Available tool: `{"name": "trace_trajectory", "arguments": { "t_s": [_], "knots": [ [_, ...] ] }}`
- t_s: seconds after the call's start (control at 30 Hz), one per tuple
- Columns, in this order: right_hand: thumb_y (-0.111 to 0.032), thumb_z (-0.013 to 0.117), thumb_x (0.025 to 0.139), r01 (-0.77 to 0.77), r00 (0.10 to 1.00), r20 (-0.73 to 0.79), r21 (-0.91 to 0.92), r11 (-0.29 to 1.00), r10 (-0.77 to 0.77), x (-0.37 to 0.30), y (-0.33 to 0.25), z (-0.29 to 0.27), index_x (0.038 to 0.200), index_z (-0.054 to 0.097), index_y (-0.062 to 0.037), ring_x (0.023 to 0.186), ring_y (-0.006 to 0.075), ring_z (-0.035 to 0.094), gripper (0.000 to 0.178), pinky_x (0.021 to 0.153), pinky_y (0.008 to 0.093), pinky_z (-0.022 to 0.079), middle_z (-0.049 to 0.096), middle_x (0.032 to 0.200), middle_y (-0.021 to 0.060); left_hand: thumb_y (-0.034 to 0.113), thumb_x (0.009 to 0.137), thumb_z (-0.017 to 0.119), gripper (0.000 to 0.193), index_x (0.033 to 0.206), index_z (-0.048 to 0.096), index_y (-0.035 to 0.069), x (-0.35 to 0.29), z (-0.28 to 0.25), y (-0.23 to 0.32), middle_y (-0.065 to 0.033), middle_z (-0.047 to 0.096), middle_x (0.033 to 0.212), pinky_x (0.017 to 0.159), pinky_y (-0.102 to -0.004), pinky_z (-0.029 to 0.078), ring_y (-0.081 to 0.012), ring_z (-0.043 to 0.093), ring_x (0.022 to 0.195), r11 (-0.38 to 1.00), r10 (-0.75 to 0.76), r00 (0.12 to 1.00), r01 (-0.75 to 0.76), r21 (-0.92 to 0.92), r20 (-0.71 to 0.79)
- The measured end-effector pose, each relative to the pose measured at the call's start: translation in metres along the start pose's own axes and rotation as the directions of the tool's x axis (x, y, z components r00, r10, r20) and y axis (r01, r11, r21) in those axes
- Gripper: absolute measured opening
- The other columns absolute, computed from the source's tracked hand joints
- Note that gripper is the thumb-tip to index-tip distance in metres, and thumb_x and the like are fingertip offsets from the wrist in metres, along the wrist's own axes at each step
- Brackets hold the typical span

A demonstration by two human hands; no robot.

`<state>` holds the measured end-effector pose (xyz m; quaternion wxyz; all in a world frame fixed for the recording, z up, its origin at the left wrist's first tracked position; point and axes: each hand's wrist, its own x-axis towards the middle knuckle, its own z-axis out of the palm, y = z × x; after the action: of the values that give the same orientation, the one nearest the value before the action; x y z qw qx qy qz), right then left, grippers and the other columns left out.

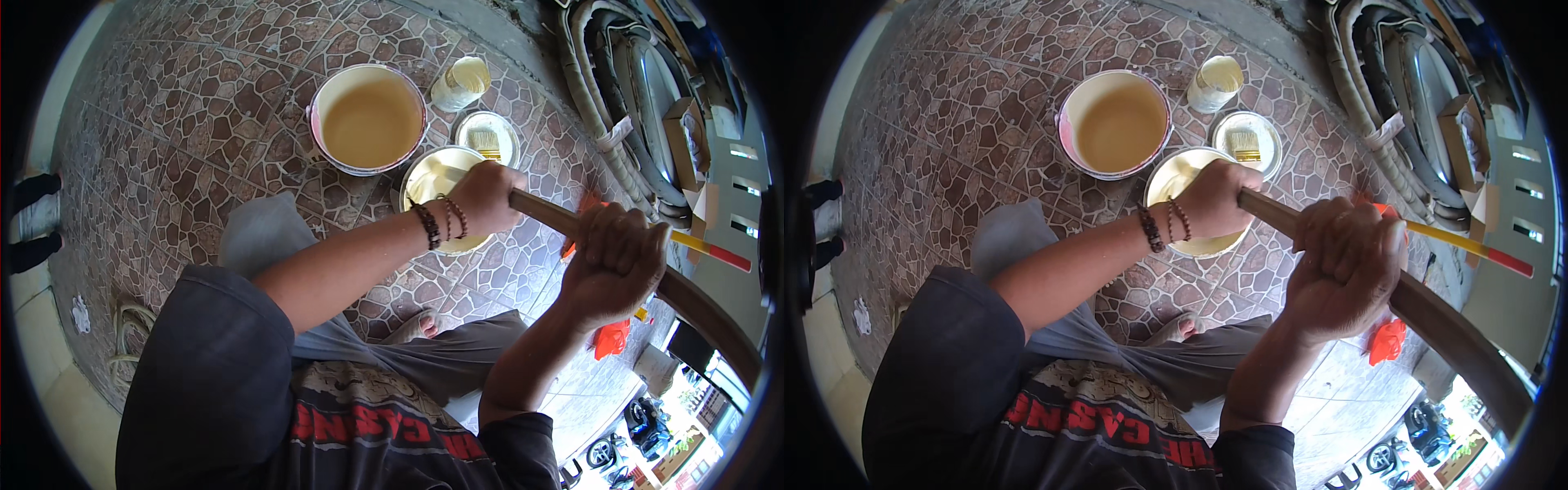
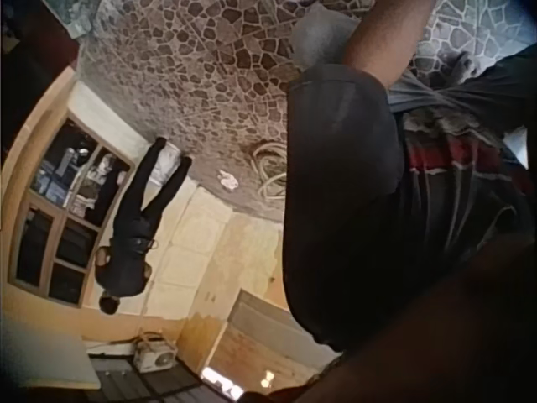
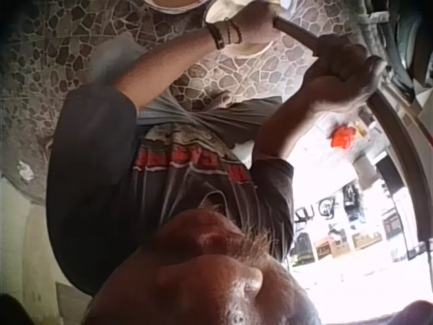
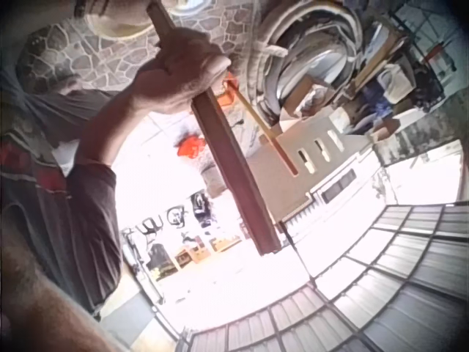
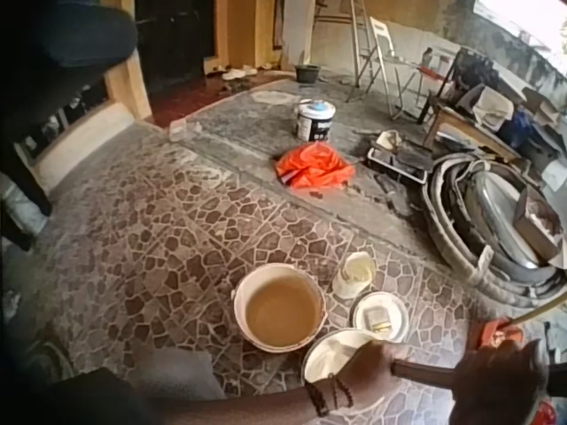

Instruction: Mixing paint in a bucket and applying a small amount to a wall hole.

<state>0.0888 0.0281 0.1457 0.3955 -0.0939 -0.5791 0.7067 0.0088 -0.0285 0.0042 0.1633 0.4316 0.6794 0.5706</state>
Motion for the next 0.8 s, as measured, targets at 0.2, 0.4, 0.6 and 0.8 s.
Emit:
{"name": "trace_trajectory", "arguments": {
  "t_s": [0.2,0.4,0.6,0.8],
  "knots": [
    [-0.018,0.033,0.093,-0.028,0.999,-0.019,-0.136,0.99,0.025,-0.014,-0.018,-0.013,0.06,0.028,-0.0123,0.04,0.0081,0.024,0.034,0.037,0.0218,0.025,0.028,0.053,0.0012,0.006,0.063,0.057,0.004,0.061,0.055,0.003,-0.015,0.032,0.021,-0.0171,0.056,0.059,0.058,-0.0418,0.046,-0.0359,0.058,0.061,0.975,-0.093,0.973,0.132,-0.18,0.212],
    [-0.022,0.034,0.096,-0.072,0.997,0.036,0.041,0.997,0.071,-0.008,-0.009,-0.018,0.061,0.029,-0.0132,0.044,0.0099,0.027,0.036,0.039,0.023,0.027,0.028,0.055,0.001,0.006,0.064,0.056,0.006,0.058,0.055,0.004,-0.023,0.006,0.009,-0.0171,0.056,0.057,0.06,-0.0404,0.048,-0.0339,0.059,0.058,0.988,-0.123,0.925,0.148,-0.045,0.359],
    [-0.028,0.028,0.099,0.102,0.994,0.049,-0.128,0.987,-0.096,-0.009,-0.005,-0.019,0.062,0.03,-0.0135,0.046,0.0123,0.028,0.04,0.044,0.0292,0.031,0.027,0.055,0.0017,0.005,0.064,0.062,0.009,0.062,0.053,0.004,0.001,0.014,0.004,-0.015,0.057,0.06,0.061,-0.0407,0.048,-0.0327,0.061,0.064,0.998,-0.024,0.998,0.021,0.056,0.055],
    [-0.022,0.033,0.097,-0.033,0.999,-0.043,-0.271,0.962,0.022,-0.02,-0.028,-0.018,0.058,0.027,-0.014,0.041,0.0084,0.023,0.04,0.039,0.022,0.027,0.026,0.051,0.0005,0.006,0.066,0.056,0.003,0.068,0.055,0.004,-0.018,0.033,0.032,-0.0172,0.058,0.064,0.065,-0.043,0.048,-0.0356,0.061,0.069,0.965,-0.182,0.927,0.232,-0.121,0.327]
  ]
}}
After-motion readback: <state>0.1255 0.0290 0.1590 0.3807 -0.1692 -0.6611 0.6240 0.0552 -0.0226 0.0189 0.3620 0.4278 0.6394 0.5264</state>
